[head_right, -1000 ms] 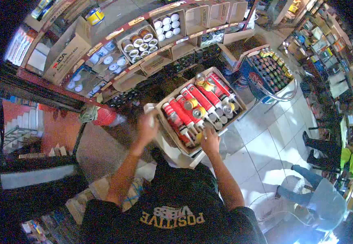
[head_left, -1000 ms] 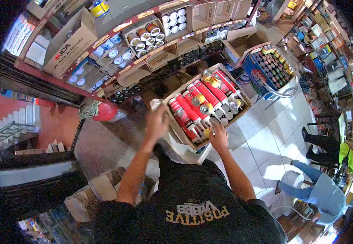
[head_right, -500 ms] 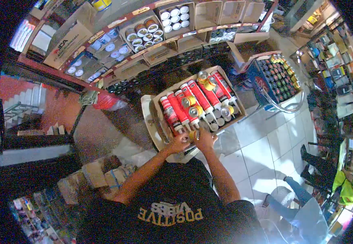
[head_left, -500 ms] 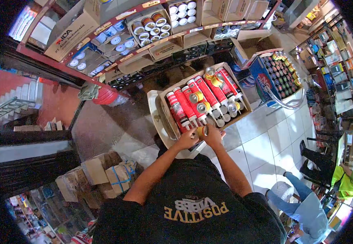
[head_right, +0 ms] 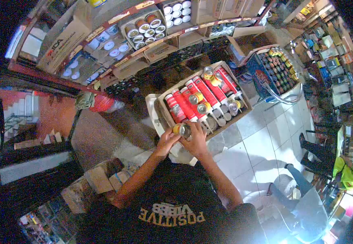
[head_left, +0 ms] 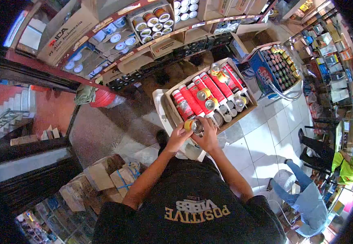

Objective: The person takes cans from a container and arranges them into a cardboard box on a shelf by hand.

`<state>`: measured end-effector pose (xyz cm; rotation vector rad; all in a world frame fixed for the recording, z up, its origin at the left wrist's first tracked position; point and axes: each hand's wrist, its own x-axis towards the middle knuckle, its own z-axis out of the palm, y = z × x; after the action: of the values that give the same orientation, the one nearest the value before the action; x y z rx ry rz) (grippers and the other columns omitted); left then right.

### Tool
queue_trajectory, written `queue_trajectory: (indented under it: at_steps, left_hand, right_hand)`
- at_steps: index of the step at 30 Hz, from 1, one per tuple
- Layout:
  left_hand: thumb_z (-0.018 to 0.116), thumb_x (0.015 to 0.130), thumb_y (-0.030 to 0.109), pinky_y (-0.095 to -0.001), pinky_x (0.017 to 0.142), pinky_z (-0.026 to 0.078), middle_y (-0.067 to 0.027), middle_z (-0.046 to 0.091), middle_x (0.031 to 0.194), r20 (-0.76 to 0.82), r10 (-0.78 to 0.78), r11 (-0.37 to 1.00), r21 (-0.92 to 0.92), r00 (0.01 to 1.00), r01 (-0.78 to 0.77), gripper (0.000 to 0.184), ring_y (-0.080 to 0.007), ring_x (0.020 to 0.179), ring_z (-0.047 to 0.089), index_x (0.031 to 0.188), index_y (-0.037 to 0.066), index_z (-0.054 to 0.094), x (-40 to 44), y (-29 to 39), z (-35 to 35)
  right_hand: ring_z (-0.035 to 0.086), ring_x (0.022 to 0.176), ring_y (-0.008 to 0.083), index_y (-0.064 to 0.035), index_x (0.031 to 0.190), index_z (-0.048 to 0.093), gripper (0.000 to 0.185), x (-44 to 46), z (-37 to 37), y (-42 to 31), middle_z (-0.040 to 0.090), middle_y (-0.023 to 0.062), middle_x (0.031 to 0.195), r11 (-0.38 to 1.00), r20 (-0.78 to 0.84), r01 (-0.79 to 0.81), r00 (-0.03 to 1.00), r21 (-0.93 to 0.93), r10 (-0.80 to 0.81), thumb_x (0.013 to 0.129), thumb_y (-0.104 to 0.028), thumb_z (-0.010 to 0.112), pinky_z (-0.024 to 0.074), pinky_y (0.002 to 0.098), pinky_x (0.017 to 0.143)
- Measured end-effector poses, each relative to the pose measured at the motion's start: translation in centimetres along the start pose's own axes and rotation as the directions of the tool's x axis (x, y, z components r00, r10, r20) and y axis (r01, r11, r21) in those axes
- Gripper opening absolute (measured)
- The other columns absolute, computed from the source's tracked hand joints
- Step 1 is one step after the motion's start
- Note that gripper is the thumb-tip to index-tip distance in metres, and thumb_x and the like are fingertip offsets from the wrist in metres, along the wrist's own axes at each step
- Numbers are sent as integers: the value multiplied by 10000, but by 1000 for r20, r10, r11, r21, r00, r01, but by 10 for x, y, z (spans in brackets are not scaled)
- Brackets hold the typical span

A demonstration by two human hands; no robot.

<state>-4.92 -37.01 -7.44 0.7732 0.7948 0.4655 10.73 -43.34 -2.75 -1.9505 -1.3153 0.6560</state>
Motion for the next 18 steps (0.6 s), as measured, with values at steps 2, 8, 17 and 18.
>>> queue_trajectory:
  at_steps: [2,8,17,18]
  left_hand:
    - [723,907,108,-294,931,503,-69,601,1231,-35,58,997,-50,998,-59,555,-145,1117,588,1388,19,461,-10,15,-11]
    - [761,864,115,-313,918,512,-68,622,1111,-102,107,965,249,989,-79,450,-163,1050,617,1231,9,524,-41,37,-70]
    - [792,843,144,-316,933,496,-66,648,1135,-211,157,977,173,965,-121,498,-161,1057,616,1256,-3,555,-98,80,-171]
    - [792,843,144,-316,933,496,-66,648,1135,-217,167,976,172,962,-131,498,-161,1057,616,1256,-3,555,-104,89,-178]
  right_hand:
    - [541,1152,387,-75,1285,550,656,3,8,-23,560,190,1219,999,14,50,999,12,-50,696,-210,806,431,479,983]
    - [519,1167,401,-62,1302,536,678,-3,62,-69,521,206,1229,980,150,160,973,117,-176,685,-139,806,442,461,1004]
    - [510,1193,427,-40,1341,500,709,20,137,-150,499,215,1254,944,362,221,882,244,-300,708,-151,798,443,449,1038]
    - [503,1202,414,-53,1347,502,704,23,146,-157,493,209,1260,938,382,225,869,264,-315,716,-147,798,436,449,1036]
